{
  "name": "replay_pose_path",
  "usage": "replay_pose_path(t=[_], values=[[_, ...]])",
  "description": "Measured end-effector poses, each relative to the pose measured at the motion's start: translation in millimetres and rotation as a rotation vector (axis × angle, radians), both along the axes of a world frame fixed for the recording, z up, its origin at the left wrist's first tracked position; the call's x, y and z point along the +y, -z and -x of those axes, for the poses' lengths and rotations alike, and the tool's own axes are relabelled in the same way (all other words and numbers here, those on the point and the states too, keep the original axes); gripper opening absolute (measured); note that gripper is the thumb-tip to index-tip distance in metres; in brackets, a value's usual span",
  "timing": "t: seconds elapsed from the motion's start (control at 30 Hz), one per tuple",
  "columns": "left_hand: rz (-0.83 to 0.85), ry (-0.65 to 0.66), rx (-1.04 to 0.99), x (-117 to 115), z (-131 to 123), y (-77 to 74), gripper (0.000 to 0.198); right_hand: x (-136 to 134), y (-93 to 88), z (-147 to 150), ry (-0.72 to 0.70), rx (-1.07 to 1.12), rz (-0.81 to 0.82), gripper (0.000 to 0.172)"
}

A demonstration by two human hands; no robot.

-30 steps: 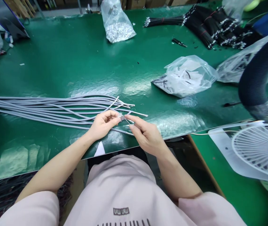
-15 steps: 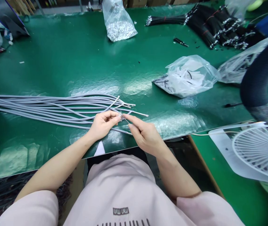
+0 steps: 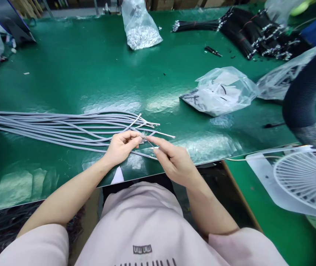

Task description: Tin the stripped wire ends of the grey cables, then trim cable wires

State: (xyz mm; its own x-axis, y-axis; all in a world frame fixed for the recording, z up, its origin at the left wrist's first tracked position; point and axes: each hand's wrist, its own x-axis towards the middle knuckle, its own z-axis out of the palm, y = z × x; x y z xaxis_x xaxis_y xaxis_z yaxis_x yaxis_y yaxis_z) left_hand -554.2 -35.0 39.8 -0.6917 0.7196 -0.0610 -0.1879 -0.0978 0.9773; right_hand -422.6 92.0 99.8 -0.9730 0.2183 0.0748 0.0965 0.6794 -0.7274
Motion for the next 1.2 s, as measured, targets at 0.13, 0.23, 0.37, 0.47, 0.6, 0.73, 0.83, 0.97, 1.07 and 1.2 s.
replay_pose_path(t=[0.13,0.23,0.37,0.47,0.6,0.73,0.83,0.97,1.07,1.2], values=[[-0.011,-0.011,0.001,0,0,-1.0,0.028,-3,4.7,2,-0.002,-0.015,-0.008,0.041],[-0.008,-0.021,0.016,0,-1,-0.5,0.028,-3,4.9,3,0.011,-0.015,-0.014,0.041],[0.003,-0.046,0.049,0,-3,1.6,0.028,-3,3.9,4,0.003,-0.007,-0.027,0.041],[0.015,-0.052,0.063,0,-4,3.6,0.027,-5,6.4,6,0.022,-0.002,-0.051,0.040],[0.030,-0.011,0.049,0,-4,4.1,0.026,-7,14.9,13,0.113,0.050,-0.094,0.039],[0.023,-0.011,0.050,0,-3,1.3,0.029,-10,24.2,22,0.186,0.116,-0.120,0.042],[0.005,-0.006,0.050,-1,-2,-0.3,0.030,-2,28.0,26,0.207,0.143,-0.129,0.042],[0.010,0.016,0.034,-4,-2,-0.3,0.027,25,21.0,23,0.407,0.292,-0.210,0.039],[0.018,-0.004,-0.058,-4,-2,0.0,0.027,32,7.9,10,0.393,0.311,-0.245,0.040],[0.000,-0.019,-0.105,-2,-1,-0.1,0.028,8,2.4,-4,0.020,0.182,-0.251,0.037]])
